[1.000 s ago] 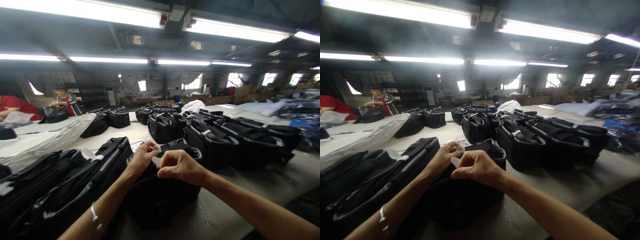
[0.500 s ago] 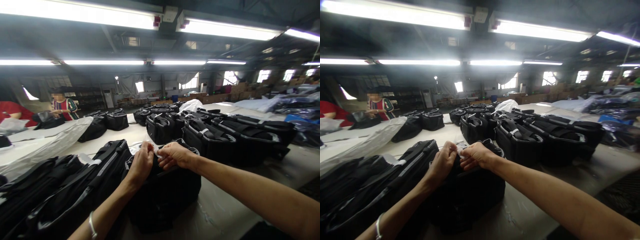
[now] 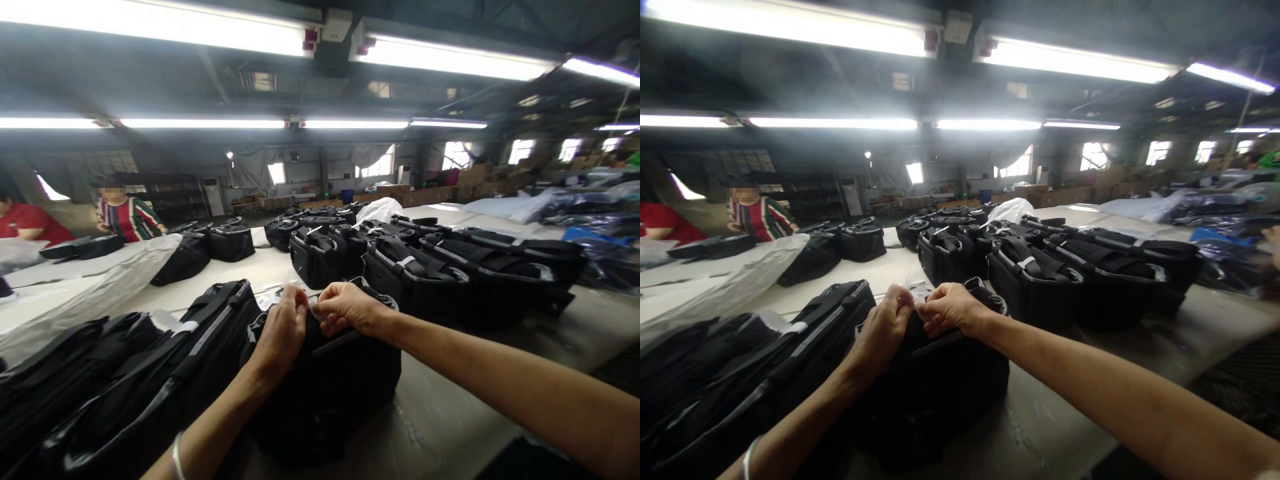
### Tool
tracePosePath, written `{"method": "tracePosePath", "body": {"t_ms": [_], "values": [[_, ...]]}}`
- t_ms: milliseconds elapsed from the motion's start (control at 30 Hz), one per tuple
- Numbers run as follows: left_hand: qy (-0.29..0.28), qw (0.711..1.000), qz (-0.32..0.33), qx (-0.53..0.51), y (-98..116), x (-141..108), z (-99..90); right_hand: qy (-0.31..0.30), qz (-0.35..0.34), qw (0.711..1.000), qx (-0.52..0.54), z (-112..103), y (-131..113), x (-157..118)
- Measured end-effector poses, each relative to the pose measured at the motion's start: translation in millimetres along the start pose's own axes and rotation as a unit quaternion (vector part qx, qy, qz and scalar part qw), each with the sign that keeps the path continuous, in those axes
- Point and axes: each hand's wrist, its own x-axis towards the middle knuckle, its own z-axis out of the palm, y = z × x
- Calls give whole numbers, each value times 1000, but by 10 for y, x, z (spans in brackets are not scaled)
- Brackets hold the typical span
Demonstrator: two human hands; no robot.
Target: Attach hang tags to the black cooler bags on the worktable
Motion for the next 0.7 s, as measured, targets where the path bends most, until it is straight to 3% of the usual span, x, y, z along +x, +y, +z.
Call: {"method": "tracePosePath", "body": {"t_ms": [400,567,700], "values": [[-4,1000,9,5,18,-32,-16,35,-41,997,51,90,58,25],[-22,1000,-1,-2,11,-32,-35,-52,-41,995,73,18,11,-24],[-23,1000,18,-5,-3,-24,-31,-32,-87,996,8,4,-66,-59]]}}
